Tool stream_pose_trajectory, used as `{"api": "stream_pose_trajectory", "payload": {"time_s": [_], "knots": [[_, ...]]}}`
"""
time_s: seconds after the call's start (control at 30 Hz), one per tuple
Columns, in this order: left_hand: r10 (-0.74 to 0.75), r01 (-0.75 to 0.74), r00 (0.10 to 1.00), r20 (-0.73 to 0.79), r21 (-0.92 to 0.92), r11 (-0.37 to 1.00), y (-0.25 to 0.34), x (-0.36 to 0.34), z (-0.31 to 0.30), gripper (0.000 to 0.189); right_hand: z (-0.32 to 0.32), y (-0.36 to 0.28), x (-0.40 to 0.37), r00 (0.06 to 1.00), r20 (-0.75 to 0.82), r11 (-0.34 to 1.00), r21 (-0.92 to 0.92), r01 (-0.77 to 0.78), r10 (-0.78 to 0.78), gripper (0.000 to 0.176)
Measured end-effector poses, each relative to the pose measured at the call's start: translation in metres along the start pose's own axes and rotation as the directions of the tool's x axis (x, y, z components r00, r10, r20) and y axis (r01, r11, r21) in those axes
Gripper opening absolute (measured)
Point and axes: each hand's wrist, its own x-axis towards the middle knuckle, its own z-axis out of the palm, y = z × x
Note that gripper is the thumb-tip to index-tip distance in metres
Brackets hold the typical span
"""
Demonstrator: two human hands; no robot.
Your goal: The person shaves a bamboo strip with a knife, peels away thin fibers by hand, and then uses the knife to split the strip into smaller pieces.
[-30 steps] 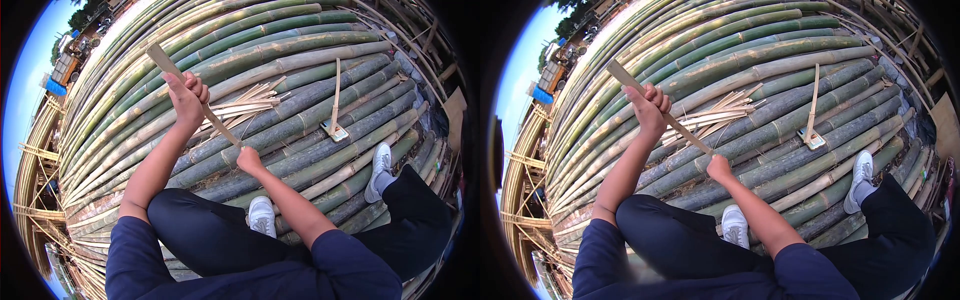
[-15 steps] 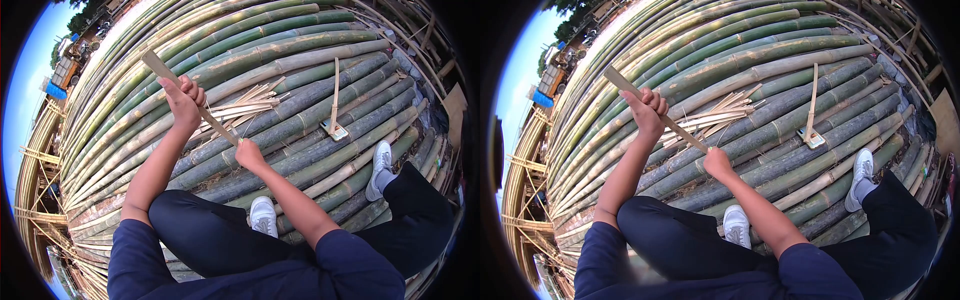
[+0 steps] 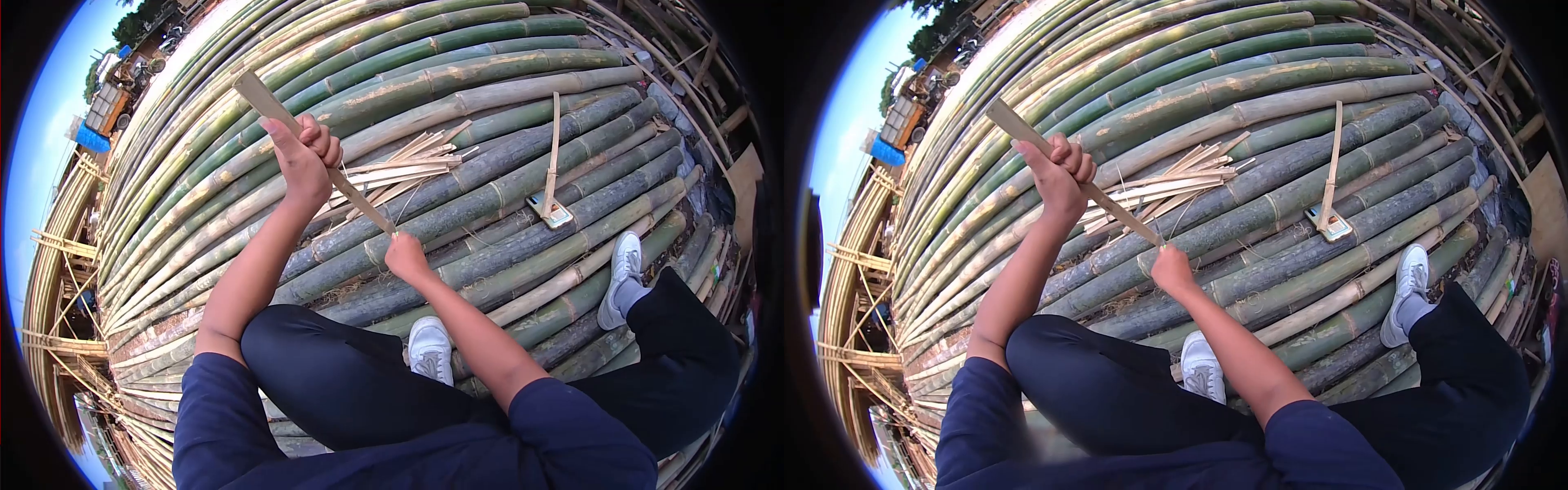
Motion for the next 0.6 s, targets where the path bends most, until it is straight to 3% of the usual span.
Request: {"api": "stream_pose_trajectory", "payload": {"time_s": [0.03, 0.1, 0.2, 0.27, 0.37, 0.43, 0.6], "knots": [[0.007, -0.007, 1.000, -0.001, 0.007, 1.000, 0.000, 0.001, 0.002, 0.068, 0.007, 0.014, 0.003, 1.000, 0.001, 1.000, 0.001, 0.000, 0.000, 0.030], [0.001, -0.001, 1.000, 0.008, 0.005, 1.000, 0.000, 0.005, 0.004, 0.068, 0.002, 0.028, 0.010, 0.976, 0.158, 0.987, -0.083, -0.139, 0.151, 0.031], [0.017, -0.017, 1.000, 0.011, 0.012, 1.000, -0.002, 0.004, 0.004, 0.067, -0.019, 0.018, 0.013, 0.994, 0.112, 0.995, -0.097, -0.002, 0.013, 0.034], [0.007, -0.007, 1.000, -0.011, -0.003, 1.000, -0.002, 0.003, 0.003, 0.067, -0.014, -0.008, -0.003, 0.997, -0.034, 0.997, 0.040, 0.073, -0.071, 0.033], [0.043, -0.042, 0.998, -0.050, 0.027, 0.999, -0.001, 0.006, 0.004, 0.067, 0.016, 0.012, -0.010, 0.997, -0.077, 0.999, 0.045, 0.017, -0.014, 0.031], [0.058, -0.056, 0.996, -0.066, 0.040, 0.998, -0.001, 0.006, 0.005, 0.067, 0.015, 0.025, -0.005, 0.995, 0.044, 0.995, -0.046, -0.087, 0.089, 0.031], [0.117, -0.111, 0.990, -0.079, 0.076, 0.991, -0.002, 0.003, 0.005, 0.068, -0.008, -0.014, -0.018, 0.999, -0.031, 0.995, 0.091, -0.029, 0.032, 0.033]]}}
